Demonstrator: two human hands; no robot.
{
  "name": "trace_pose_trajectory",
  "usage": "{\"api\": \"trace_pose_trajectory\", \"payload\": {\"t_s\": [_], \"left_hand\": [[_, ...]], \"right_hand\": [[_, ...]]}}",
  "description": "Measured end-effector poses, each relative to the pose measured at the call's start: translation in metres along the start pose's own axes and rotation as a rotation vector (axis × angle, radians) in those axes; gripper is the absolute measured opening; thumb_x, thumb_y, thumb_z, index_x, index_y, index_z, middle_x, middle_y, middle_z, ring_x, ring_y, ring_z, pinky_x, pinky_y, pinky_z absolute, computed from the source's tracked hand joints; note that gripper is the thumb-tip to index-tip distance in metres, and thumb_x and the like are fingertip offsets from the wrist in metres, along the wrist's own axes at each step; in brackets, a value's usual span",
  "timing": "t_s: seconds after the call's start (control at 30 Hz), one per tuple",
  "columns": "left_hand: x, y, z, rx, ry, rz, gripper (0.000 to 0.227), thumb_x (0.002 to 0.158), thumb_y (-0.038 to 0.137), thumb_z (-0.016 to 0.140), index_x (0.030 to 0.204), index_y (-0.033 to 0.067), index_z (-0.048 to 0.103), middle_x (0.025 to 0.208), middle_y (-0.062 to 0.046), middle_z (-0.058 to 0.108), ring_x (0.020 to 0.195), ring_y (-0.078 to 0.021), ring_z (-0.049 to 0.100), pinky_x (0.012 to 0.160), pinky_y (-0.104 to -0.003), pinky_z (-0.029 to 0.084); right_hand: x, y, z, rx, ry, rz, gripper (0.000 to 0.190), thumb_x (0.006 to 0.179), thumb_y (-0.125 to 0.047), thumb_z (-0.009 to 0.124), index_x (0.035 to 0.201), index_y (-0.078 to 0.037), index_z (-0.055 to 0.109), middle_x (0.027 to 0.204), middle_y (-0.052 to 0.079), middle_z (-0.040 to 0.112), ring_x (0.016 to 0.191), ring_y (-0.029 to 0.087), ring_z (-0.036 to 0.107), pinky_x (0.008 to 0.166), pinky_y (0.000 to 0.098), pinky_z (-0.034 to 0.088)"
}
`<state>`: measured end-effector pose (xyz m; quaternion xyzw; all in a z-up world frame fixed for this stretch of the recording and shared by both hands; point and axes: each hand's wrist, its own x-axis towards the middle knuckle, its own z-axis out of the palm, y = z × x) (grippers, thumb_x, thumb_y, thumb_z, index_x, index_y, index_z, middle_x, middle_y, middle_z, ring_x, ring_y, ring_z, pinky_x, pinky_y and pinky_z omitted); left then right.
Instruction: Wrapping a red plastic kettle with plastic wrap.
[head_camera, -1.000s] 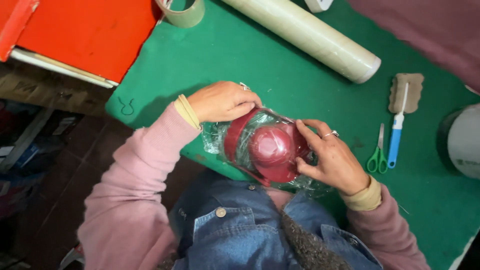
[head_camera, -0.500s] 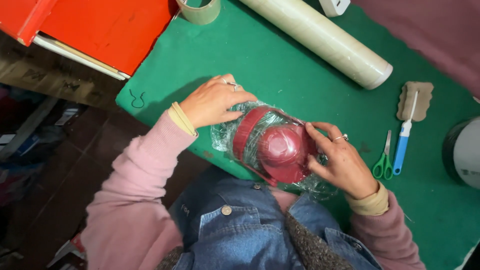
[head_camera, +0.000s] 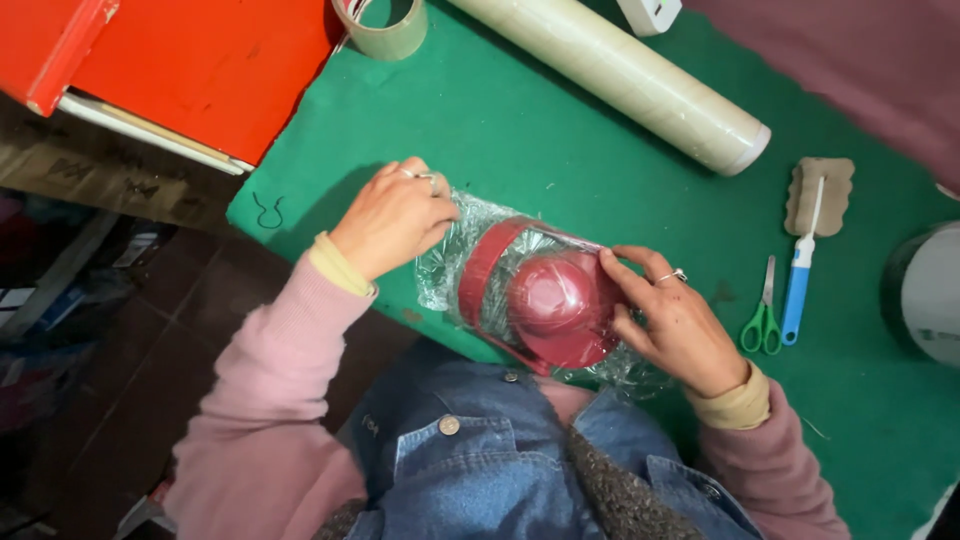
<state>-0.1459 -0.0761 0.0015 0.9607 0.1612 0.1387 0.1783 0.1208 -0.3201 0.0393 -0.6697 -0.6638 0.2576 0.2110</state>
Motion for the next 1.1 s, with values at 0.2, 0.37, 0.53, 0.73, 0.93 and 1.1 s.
{"api": "trace_pose_trajectory", "payload": {"t_s": [0.2,0.37,0.53,0.73,0.93,1.1], "left_hand": [[0.006,0.088,-0.099,-0.498,0.188,0.204,0.017,0.083,0.013,0.065,0.097,0.0050,0.061,0.146,-0.023,0.059,0.131,-0.0350,0.059,0.113,-0.046,0.046],[-0.003,0.150,-0.136,-0.825,0.180,0.609,0.031,0.082,0.018,0.059,0.102,-0.0049,0.062,0.137,-0.028,0.055,0.133,-0.0444,0.051,0.118,-0.054,0.036],[-0.007,0.171,-0.133,-0.848,0.173,0.610,0.030,0.084,0.018,0.058,0.103,-0.0043,0.062,0.137,-0.028,0.056,0.133,-0.0437,0.052,0.118,-0.053,0.037],[-0.008,0.175,-0.124,-0.880,0.153,0.622,0.030,0.085,0.018,0.058,0.105,-0.0037,0.061,0.137,-0.027,0.056,0.133,-0.0429,0.052,0.119,-0.053,0.037],[-0.020,0.152,-0.100,-0.907,0.138,0.607,0.029,0.087,0.018,0.058,0.107,-0.0030,0.061,0.137,-0.026,0.057,0.134,-0.0421,0.053,0.119,-0.052,0.038],[-0.104,0.046,0.099,-0.921,0.140,0.602,0.029,0.088,0.019,0.058,0.108,-0.0025,0.061,0.137,-0.025,0.057,0.134,-0.0414,0.054,0.119,-0.051,0.038]], "right_hand": [[0.001,-0.005,-0.001,-0.010,0.016,0.000,0.070,0.078,-0.007,0.071,0.145,-0.004,0.050,0.142,0.019,0.053,0.115,0.039,0.062,0.095,0.0434,0.051],[0.003,-0.007,-0.001,-0.018,-0.002,0.020,0.071,0.078,-0.007,0.071,0.146,-0.004,0.050,0.141,0.020,0.053,0.112,0.040,0.063,0.093,0.0434,0.052],[0.001,-0.005,0.000,-0.028,0.001,0.004,0.073,0.077,-0.006,0.071,0.147,-0.004,0.050,0.140,0.021,0.053,0.111,0.041,0.063,0.093,0.0439,0.053],[-0.001,-0.002,-0.001,-0.054,0.006,-0.001,0.068,0.079,-0.007,0.069,0.145,-0.003,0.050,0.141,0.023,0.053,0.112,0.041,0.064,0.093,0.0440,0.053],[0.000,-0.001,0.000,-0.040,-0.001,0.003,0.068,0.079,-0.006,0.068,0.145,-0.003,0.050,0.141,0.023,0.052,0.110,0.041,0.064,0.092,0.0438,0.053],[0.000,-0.002,0.001,-0.040,0.021,-0.034,0.069,0.079,-0.006,0.068,0.146,-0.002,0.050,0.142,0.022,0.053,0.114,0.042,0.063,0.095,0.0436,0.052]]}}
